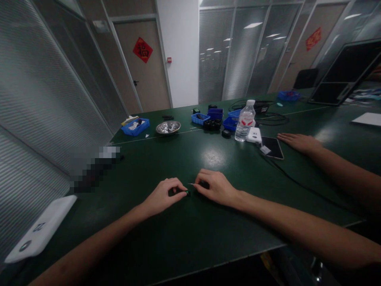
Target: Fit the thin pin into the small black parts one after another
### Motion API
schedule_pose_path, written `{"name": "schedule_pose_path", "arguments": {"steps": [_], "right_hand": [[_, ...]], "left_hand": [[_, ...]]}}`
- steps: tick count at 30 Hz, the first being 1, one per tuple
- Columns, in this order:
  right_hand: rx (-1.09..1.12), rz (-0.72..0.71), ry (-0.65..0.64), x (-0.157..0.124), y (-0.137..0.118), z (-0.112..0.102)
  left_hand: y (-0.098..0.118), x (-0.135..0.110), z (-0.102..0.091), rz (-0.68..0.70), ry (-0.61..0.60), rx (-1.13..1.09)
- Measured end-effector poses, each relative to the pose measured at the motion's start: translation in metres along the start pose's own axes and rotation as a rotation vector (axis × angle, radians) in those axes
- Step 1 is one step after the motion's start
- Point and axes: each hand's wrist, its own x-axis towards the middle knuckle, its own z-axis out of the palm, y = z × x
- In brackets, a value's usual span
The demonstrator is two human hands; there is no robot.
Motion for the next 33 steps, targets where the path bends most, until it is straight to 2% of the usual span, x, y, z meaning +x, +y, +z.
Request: {"name": "schedule_pose_path", "arguments": {"steps": [16,33], "right_hand": [[-0.018,-0.093,-0.105,-0.001,-0.006,-0.005],[-0.050,-0.134,-0.079,-0.001,-0.015,0.002]], "left_hand": [[-0.004,-0.001,-0.004,0.028,-0.024,0.030],[-0.007,-0.001,-0.004,0.063,-0.015,-0.019]]}}
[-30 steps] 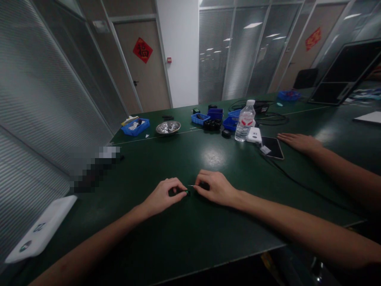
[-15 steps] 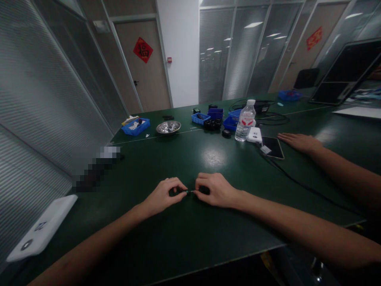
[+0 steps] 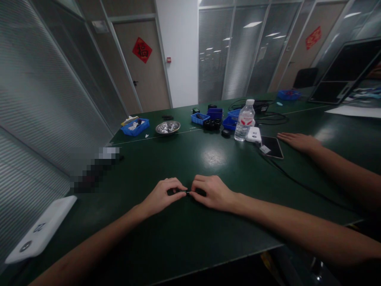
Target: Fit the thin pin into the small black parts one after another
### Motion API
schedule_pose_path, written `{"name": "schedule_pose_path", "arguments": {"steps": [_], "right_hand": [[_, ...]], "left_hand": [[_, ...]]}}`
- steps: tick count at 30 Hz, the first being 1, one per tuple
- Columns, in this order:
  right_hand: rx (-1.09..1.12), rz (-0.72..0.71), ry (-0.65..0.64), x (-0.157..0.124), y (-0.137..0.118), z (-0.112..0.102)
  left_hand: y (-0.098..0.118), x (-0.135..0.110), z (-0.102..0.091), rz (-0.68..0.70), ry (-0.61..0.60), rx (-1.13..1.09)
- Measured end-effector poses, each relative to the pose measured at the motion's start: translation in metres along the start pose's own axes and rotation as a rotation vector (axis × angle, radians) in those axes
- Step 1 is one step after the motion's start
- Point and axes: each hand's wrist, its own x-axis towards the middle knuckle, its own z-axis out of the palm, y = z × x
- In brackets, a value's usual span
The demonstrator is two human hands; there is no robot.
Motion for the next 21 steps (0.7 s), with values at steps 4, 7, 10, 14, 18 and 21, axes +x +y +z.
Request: {"name": "schedule_pose_path", "arguments": {"steps": [4,7,10,14,18,21], "right_hand": [[0.016,0.019,0.023,0.0008,0.0001,0.0009],[0.032,0.034,0.039,0.0006,0.0018,0.0029],[0.044,0.052,0.062,0.0002,0.0036,0.0048],[0.047,0.099,0.103,0.0006,0.0059,0.0049],[0.059,0.134,0.117,0.0012,0.0068,0.0028],[0.067,0.155,0.118,0.0013,0.0059,0.0005]], "left_hand": [[-0.0018,0.0003,0.0003,0.003,0.008,0.004],[0.0005,0.0008,-0.0006,-0.006,-0.006,0.013],[0.0033,0.0009,-0.0010,-0.018,-0.013,0.018],[0.0022,0.0004,0.0001,-0.008,-0.012,0.014],[0.0000,0.0004,0.0006,-0.023,-0.022,0.023],[0.0015,0.0005,0.0001,-0.028,-0.029,0.040]]}}
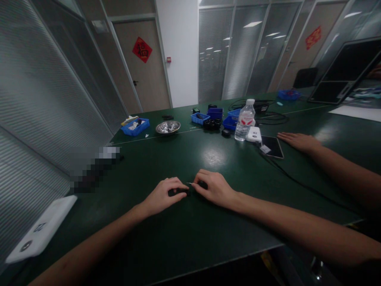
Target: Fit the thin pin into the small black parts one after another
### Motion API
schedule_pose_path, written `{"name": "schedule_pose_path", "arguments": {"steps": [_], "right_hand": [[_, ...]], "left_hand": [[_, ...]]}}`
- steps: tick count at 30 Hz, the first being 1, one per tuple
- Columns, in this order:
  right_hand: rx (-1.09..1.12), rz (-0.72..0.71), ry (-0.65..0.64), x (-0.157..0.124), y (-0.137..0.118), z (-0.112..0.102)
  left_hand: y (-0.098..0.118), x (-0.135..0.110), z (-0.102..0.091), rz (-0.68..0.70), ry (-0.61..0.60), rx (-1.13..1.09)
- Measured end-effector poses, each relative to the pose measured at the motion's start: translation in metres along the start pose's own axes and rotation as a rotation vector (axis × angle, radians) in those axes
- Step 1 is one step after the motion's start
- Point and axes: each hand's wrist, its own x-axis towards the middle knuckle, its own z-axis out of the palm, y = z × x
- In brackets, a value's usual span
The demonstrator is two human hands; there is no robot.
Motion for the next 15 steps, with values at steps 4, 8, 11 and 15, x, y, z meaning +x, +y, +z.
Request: {"name": "schedule_pose_path", "arguments": {"steps": [4,8,11,15], "right_hand": [[0.015,0.007,-0.005,0.0000,-0.0009,-0.0023],[0.020,0.009,-0.019,-0.0002,0.0003,-0.0021],[0.019,0.004,-0.015,-0.0005,0.0016,-0.0012],[0.026,0.000,-0.012,-0.0010,0.0025,-0.0011]], "left_hand": [[0.0044,-0.0002,-0.0011,-0.005,-0.006,0.030],[0.0064,-0.0010,-0.0017,-0.003,-0.008,0.048],[0.0049,-0.0019,-0.0004,0.012,0.010,0.036],[0.0007,-0.0029,0.0021,0.008,0.063,-0.002]]}}
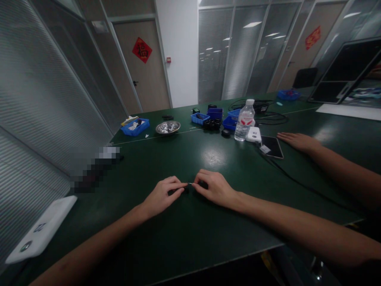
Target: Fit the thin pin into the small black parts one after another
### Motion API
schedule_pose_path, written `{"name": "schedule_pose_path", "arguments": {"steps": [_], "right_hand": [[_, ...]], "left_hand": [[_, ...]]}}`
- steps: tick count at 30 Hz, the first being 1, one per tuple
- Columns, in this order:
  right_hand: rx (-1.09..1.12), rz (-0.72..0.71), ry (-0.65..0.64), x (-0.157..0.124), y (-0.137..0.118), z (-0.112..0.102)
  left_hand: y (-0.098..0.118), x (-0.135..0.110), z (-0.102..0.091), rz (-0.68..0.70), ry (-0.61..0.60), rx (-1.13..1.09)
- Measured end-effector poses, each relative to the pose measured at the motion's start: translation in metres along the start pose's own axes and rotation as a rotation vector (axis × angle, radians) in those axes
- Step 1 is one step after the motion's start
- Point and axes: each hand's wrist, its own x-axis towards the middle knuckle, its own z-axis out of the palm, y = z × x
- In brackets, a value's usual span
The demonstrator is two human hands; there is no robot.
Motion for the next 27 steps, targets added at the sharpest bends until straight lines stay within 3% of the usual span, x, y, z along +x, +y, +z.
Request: {"name": "schedule_pose_path", "arguments": {"steps": [4,7,12,15,18,22,27], "right_hand": [[0.003,-0.007,-0.003,0.000,0.000,-0.001],[0.006,-0.004,-0.005,-0.001,0.000,-0.002],[0.021,-0.005,-0.027,-0.001,0.000,-0.005],[0.025,-0.003,-0.035,-0.002,0.000,-0.006],[0.024,-0.003,-0.040,-0.002,0.000,-0.006],[0.019,-0.006,-0.035,-0.002,0.001,-0.005],[0.020,-0.014,-0.034,-0.002,0.000,-0.006]], "left_hand": [[-0.010,0.001,-0.005,-0.033,0.074,0.042],[-0.031,0.003,-0.019,-0.071,0.152,0.096],[-0.095,0.002,-0.061,-0.200,0.328,0.268],[-0.138,-0.007,-0.094,-0.357,0.405,0.466],[-0.168,-0.025,-0.124,-0.521,0.477,0.605],[-0.184,-0.050,-0.150,-0.688,0.549,0.718],[-0.191,-0.062,-0.157,-0.778,0.555,0.862]]}}
